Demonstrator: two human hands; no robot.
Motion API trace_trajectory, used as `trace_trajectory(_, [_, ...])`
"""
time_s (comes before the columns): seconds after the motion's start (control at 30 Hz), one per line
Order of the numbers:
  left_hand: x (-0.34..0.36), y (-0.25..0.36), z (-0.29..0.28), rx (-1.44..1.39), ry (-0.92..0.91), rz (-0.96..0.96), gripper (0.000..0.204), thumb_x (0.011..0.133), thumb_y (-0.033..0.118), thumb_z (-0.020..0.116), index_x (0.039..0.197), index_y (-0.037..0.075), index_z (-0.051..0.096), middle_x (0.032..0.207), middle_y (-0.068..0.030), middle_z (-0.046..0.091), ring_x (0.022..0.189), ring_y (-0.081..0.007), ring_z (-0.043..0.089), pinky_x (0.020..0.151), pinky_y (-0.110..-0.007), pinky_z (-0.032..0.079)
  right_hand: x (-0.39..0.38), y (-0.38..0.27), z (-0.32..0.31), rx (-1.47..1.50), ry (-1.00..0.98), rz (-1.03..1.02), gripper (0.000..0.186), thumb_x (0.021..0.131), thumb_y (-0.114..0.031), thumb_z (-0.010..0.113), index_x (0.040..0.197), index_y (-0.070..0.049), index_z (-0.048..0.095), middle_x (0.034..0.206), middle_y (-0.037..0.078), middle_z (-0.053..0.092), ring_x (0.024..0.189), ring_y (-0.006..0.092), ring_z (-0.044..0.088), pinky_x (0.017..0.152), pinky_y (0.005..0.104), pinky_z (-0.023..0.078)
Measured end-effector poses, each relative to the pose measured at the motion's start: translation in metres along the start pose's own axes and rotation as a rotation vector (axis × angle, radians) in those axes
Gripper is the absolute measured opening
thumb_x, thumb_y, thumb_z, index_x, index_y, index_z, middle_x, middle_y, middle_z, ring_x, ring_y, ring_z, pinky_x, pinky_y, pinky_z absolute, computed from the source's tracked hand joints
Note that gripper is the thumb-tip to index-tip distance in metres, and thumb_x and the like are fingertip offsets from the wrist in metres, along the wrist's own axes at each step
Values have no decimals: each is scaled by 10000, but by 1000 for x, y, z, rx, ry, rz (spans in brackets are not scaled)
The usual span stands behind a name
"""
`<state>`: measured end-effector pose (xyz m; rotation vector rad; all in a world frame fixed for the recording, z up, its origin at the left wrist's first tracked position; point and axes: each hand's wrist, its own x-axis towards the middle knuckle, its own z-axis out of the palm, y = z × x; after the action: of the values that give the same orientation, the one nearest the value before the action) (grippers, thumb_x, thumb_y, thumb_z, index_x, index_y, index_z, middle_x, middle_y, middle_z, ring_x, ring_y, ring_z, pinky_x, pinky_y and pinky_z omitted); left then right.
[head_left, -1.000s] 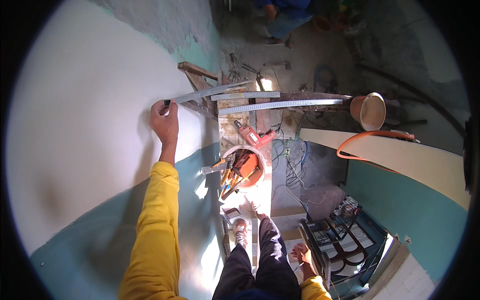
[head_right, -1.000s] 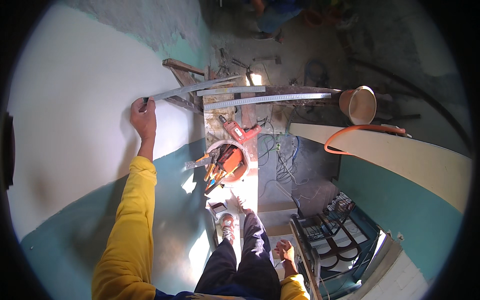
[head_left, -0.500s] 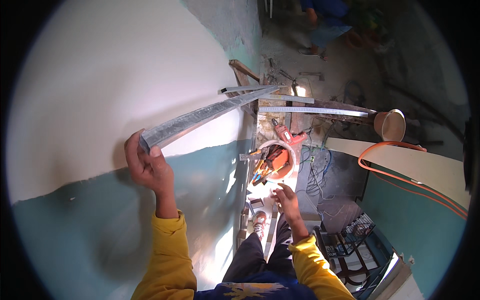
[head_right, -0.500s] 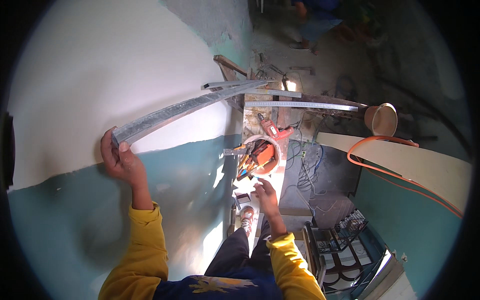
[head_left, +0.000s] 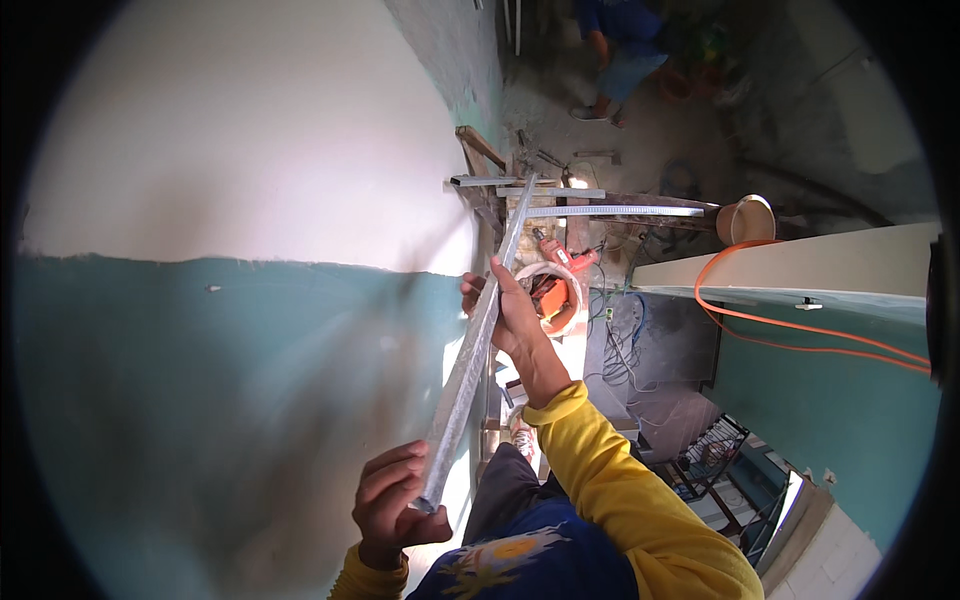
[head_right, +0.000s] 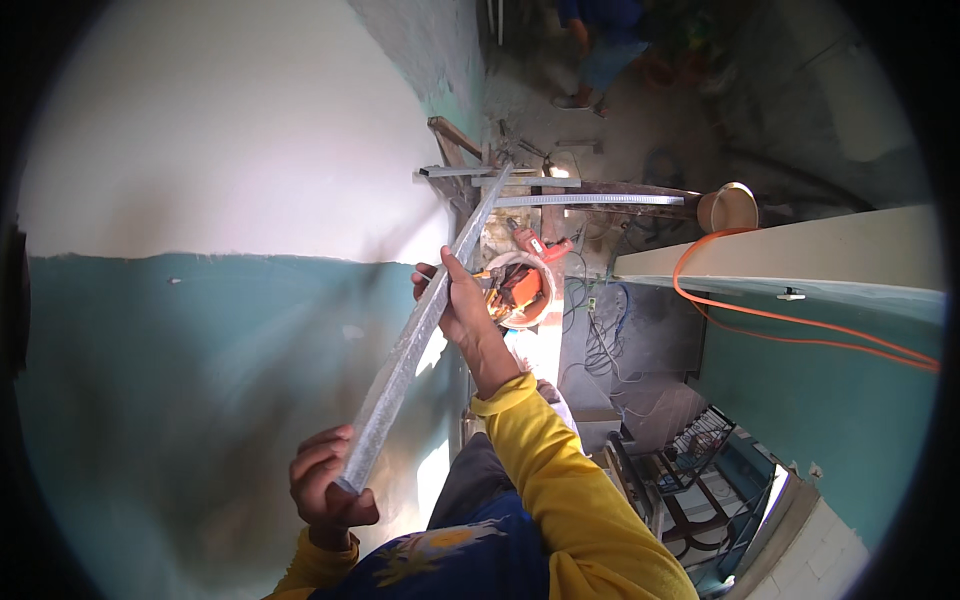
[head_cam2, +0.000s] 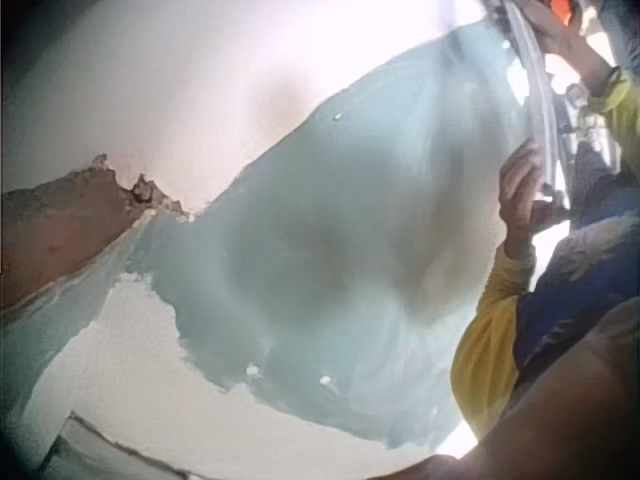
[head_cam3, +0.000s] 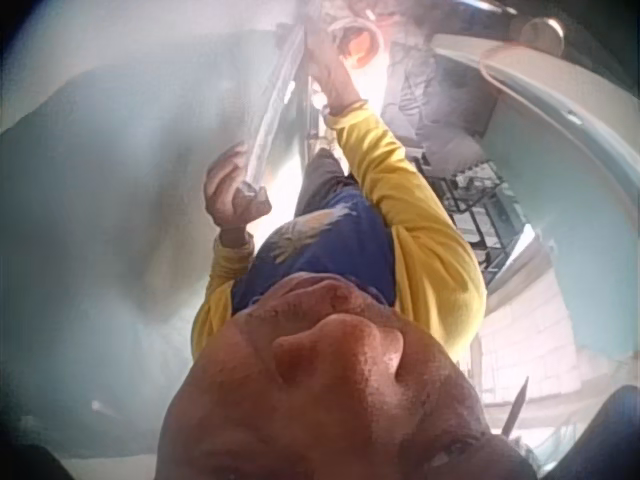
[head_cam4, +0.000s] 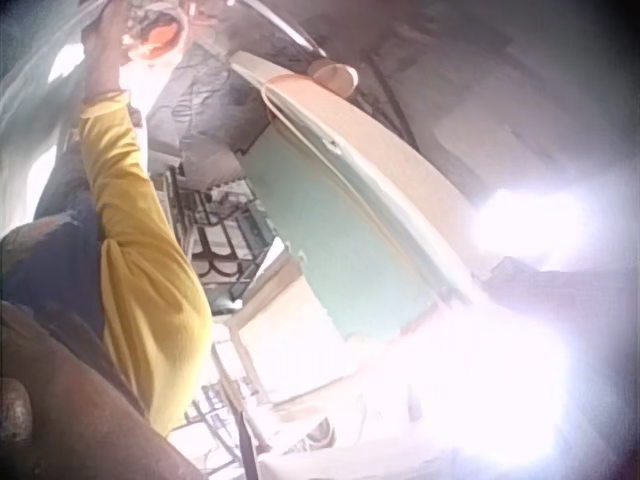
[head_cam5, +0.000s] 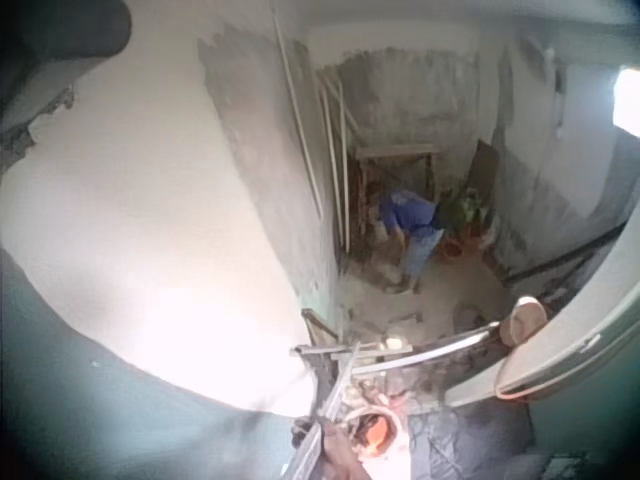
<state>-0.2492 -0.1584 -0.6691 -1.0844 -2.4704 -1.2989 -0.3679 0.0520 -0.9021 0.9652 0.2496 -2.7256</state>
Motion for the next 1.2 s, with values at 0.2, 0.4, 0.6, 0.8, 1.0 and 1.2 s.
trace_trajectory(0.2, [-64, 52, 2, -164, -114, -106, 339, 747, -50, 761, 1066, 19, 668, 1210, -129, 646, 1178, -382, 701, 994, -443, 619, -27, 34, -59, 348, 62, 139, 225, 987, -272, 589, 1060, -102, 461, 868, 75, 550, 617, 154, 526, 530, 282, 492])
trace_trajectory(0.4, [-103, 70, -10, -256, -294, -140, 409, 739, -111, 672, 1132, 3, 680, 1238, -145, 673, 1230, -379, 681, 1073, -502, 568, -59, 62, -73, 299, 67, 20, 247, 1000, -330, 483, 1040, -90, 523, 828, 61, 535, 620, 140, 502, 525, 273, 449])
trace_trajectory(0.6, [-140, 69, -11, -218, -369, -180, 375, 798, -78, 684, 1166, -6, 698, 1320, -164, 656, 1304, -360, 637, 1135, -479, 521, -54, 74, -101, 233, 76, 53, 303, 1014, -335, 418, 1021, -49, 519, 783, 71, 525, 599, 157, 476, 516, 291, 431])
trace_trajectory(0.8, [-165, 88, -26, -159, -184, -352, 285, 845, 3, 789, 1118, 14, 706, 1304, -175, 668, 1258, -346, 658, 1057, -439, 561, -51, 99, -87, 72, 271, -23, 252, 1041, -339, 433, 1105, -97, 466, 797, 55, 481, 561, 143, 442, 487, 294, 410])
trace_trajectory(1.0, [-218, 103, -52, -63, 29, -551, 370, 738, -36, 820, 1068, 55, 679, 1181, -170, 705, 1116, -325, 706, 949, -415, 590, -92, 131, -36, -123, 359, -139, 264, 1055, -355, 408, 1246, -180, 456, 848, 64, 507, 634, 157, 499, 546, 321, 452])
trace_trajectory(1.2, [-265, 115, -85, 65, -18, -435, 412, 707, -18, 795, 1100, 68, 709, 1157, -137, 699, 1135, -320, 682, 949, -414, 578, -137, 153, -25, -67, 134, -151, 350, 1043, -352, 339, 1192, -75, 493, 842, 130, 573, 679, 243, 562, 610, 399, 516])
